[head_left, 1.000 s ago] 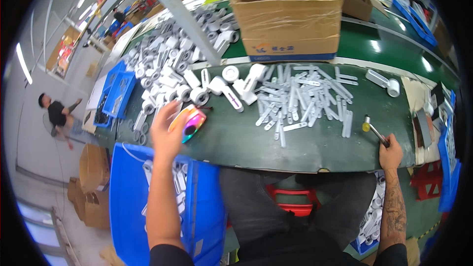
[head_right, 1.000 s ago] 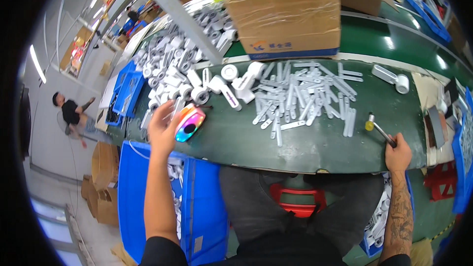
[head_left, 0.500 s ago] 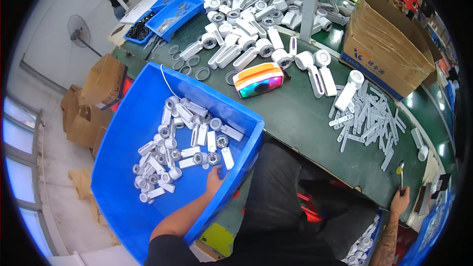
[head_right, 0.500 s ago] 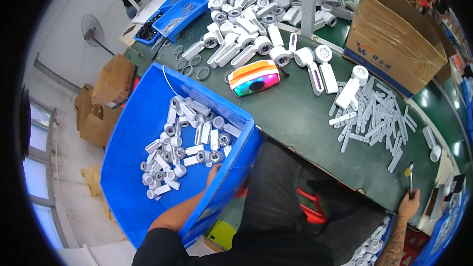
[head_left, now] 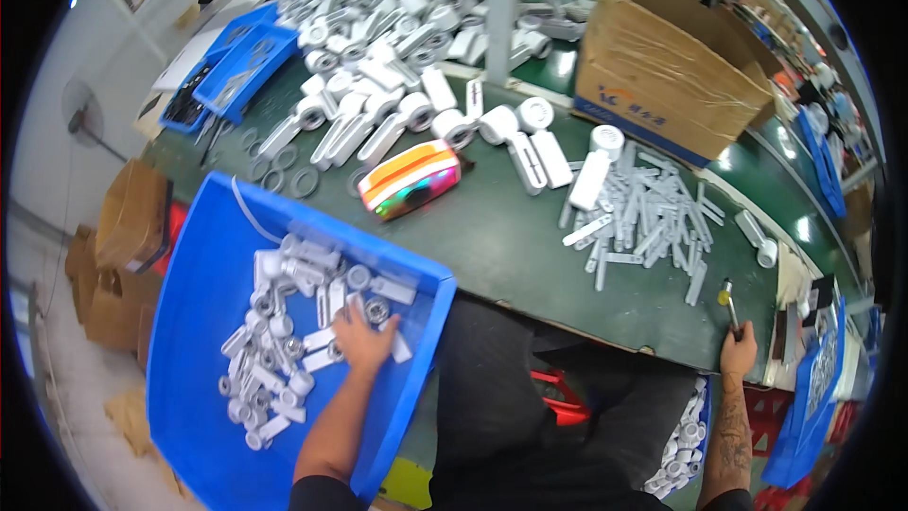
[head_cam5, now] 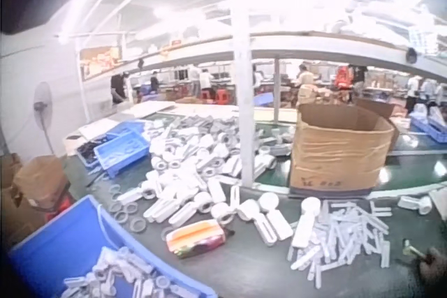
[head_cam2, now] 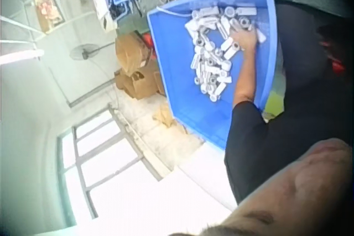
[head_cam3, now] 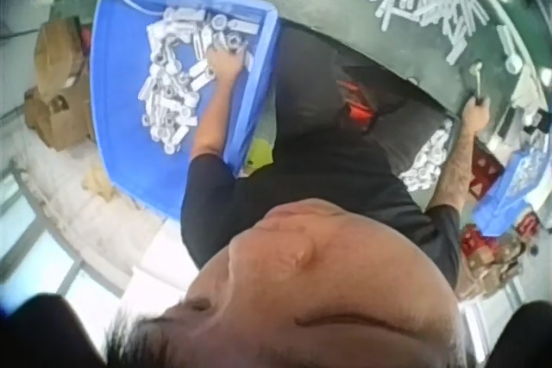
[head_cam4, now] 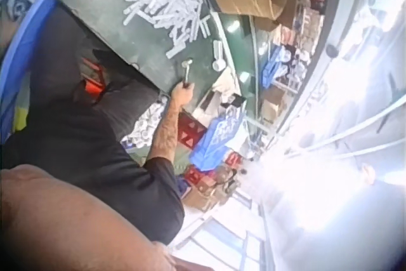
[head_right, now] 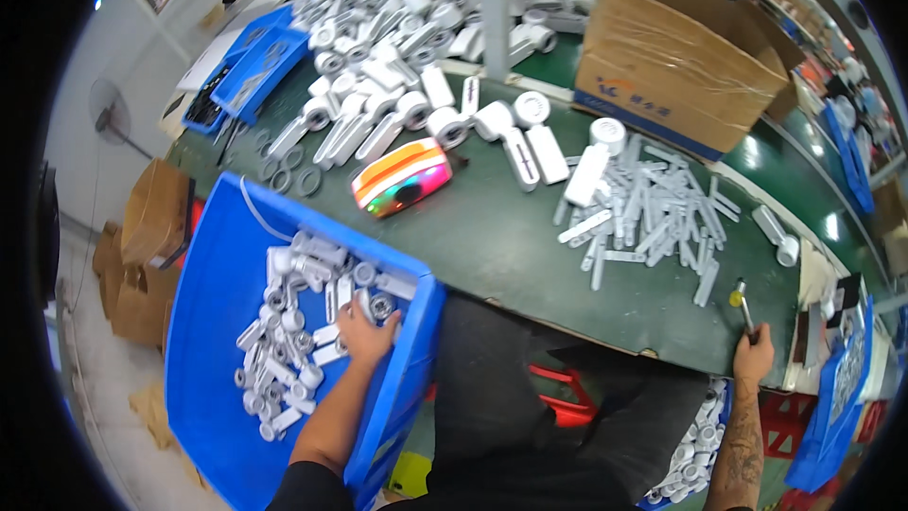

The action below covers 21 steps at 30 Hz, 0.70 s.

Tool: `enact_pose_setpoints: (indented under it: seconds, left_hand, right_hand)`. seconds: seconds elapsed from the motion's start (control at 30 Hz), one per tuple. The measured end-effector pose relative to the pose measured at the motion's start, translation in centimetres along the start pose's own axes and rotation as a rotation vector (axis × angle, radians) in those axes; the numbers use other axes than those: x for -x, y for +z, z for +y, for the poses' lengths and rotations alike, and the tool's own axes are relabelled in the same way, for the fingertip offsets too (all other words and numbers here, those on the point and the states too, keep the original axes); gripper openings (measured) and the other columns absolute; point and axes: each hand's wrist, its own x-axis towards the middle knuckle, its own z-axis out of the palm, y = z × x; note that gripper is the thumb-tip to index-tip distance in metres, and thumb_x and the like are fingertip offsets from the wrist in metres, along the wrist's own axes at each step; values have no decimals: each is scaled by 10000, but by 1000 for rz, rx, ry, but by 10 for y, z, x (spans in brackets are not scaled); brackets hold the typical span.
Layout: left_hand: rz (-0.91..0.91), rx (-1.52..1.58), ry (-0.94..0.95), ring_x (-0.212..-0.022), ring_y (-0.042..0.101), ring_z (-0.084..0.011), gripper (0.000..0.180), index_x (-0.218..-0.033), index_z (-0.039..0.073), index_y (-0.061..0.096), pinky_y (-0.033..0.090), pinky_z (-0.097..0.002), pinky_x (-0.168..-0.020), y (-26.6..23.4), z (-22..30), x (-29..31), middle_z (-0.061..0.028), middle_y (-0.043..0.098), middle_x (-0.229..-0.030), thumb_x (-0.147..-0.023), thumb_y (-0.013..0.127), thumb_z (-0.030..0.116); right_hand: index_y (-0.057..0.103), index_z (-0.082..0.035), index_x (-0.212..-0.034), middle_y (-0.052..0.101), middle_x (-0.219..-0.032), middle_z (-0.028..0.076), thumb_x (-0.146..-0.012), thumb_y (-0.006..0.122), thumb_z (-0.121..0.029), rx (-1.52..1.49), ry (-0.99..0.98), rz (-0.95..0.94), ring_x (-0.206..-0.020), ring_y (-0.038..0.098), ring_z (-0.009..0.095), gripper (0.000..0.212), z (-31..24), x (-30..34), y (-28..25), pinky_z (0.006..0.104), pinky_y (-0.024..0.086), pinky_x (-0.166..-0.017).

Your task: The person assembles small appliances by fitting metal brackets into plastic housings, tapping them into place with a small hammer, and arranging the components on the workbench.

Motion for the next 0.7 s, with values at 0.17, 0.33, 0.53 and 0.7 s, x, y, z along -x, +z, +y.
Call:
enact_pose_setpoints:
  seconds: [0.17, 0.33, 0.53, 0.7]
  left_hand:
    - [-367, -252, -225, -1401, 555, -509, 1416, -1723, 188, 201, 490, -519, -1156, 17, 6, -33, -325, 497, -1543, -619, 952, 660]
    - [-338, 214, -204, -1184, 716, -457, 953, -1588, 177, 367, 564, -494, -1047, 50, -3, -41, -256, 704, -1293, -789, 856, 353]
    - [-331, 1140, -573, -755, 665, -230, 322, -1142, 114, 647, 573, -477, -648, -6, -112, -64, -71, 637, -871, -859, 790, 170]
    - [-252, 1221, 7, -991, 719, -258, 936, -1619, 41, 410, 620, -394, -782, -206, 19, -73, -144, 657, -1229, -776, 799, 157]
  right_hand:
    - [576, -70, -943, 668, -789, 206, -973, 735, -229, 49, 54, 49, -758, 655, 483, 227, -17, 8, -6, 533, 499, -660]
    - [598, -72, -922, 679, -804, 220, -996, 732, -278, 92, 27, 104, -782, 664, 496, 256, -15, 10, -14, 553, 494, -655]
    - [612, -77, -907, 692, -799, 212, -989, 736, -272, 28, 2, 109, -783, 675, 488, 245, -40, 5, -9, 565, 498, -653]
    - [622, -88, -884, 700, -785, 190, -947, 767, -267, 76, 66, 114, -760, 688, 466, 238, -32, 8, -25, 558, 512, -647]
